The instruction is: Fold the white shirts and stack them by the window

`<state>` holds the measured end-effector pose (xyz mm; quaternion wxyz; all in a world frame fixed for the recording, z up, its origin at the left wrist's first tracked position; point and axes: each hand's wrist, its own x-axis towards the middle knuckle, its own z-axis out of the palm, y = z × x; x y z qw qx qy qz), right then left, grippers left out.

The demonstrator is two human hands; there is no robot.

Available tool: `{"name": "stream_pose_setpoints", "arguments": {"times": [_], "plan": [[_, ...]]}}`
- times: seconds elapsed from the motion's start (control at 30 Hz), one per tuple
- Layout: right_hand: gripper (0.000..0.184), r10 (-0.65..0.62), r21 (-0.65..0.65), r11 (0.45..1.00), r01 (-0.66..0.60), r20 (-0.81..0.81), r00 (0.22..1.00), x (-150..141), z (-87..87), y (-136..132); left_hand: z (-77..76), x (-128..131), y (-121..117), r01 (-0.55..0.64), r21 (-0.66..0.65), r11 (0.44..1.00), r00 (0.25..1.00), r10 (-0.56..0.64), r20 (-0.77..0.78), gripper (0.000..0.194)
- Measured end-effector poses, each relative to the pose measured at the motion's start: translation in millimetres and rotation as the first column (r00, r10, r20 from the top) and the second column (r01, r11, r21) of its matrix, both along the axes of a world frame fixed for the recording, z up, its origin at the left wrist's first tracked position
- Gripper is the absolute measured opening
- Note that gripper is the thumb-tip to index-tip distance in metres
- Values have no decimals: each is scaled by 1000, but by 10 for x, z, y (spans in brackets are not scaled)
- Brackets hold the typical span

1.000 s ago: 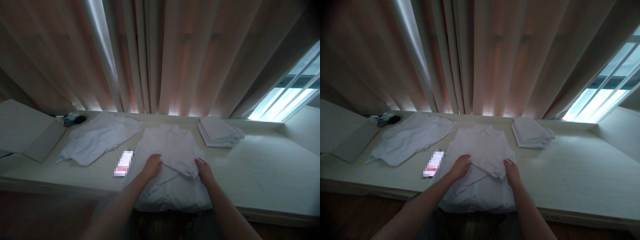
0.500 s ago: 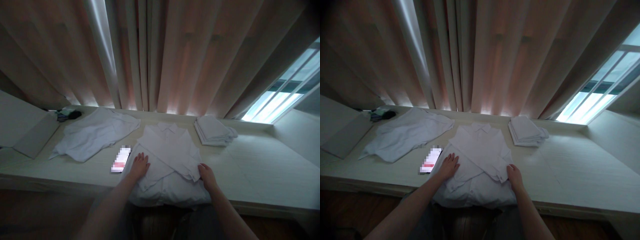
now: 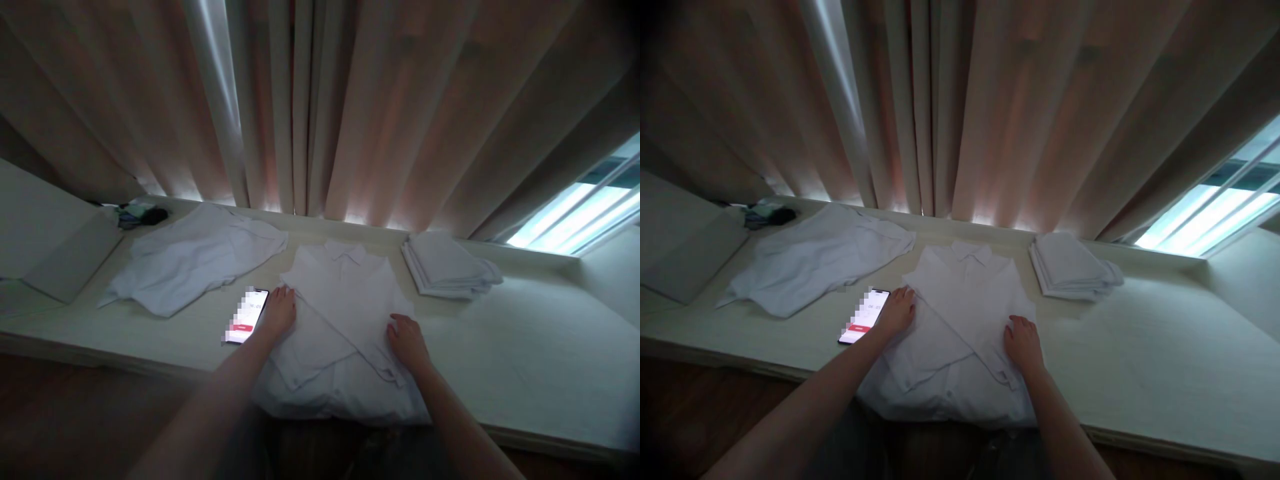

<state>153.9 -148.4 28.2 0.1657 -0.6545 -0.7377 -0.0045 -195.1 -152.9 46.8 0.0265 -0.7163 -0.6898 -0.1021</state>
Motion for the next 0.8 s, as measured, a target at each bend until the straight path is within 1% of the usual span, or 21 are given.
{"name": "stream_pose_setpoints", "arguments": {"times": [0.1, 0.2, 0.27, 0.33, 0.43, 0.5, 0.57, 0.6, 0.67, 0.8], "plan": [[34, 193, 9, 981, -193, -14, 981, -360, -57, 267, -86, -20, 132, 13, -17, 1000, 1000, -13, -2, 31], [35, 303, -38, 952, -304, -23, 953, -771, -103, 599, -169, -29, 244, 20, -11, 1000, 1000, -20, 2, 27], [36, 309, -86, 947, -311, -34, 950, -1047, -111, 868, -202, -45, 310, 9, 2, 1000, 1000, -9, 21, 27], [37, 298, -119, 946, -302, -52, 953, -1321, -100, 1172, -230, -57, 361, -50, -1, 999, 997, 50, 57, 30], [36, 301, -119, 942, -313, -103, 948, -1739, -70, 1658, -291, -27, 399, -171, -25, 985, 980, 172, 102, 41], [34, 311, -108, 939, -327, -140, 940, -2017, -68, 1965, -332, 29, 402, -222, -41, 974, 967, 225, 115, 48], [34, 314, -105, 937, -332, -160, 936, -2274, -95, 2229, -345, 87, 405, -260, -58, 964, 955, 266, 129, 50], [33, 313, -108, 937, -333, -167, 935, -2388, -118, 2340, -335, 108, 413, -268, -58, 962, 952, 274, 139, 49], [33, 307, -118, 936, -331, -182, 934, -2579, -169, 2518, -283, 124, 451, -251, -25, 968, 953, 252, 167, 44], [34, 253, -156, 944, -291, -227, 941, -2808, -227, 2746, -153, 71, 598, -157, 99, 983, 968, 134, 212, 37]]}}
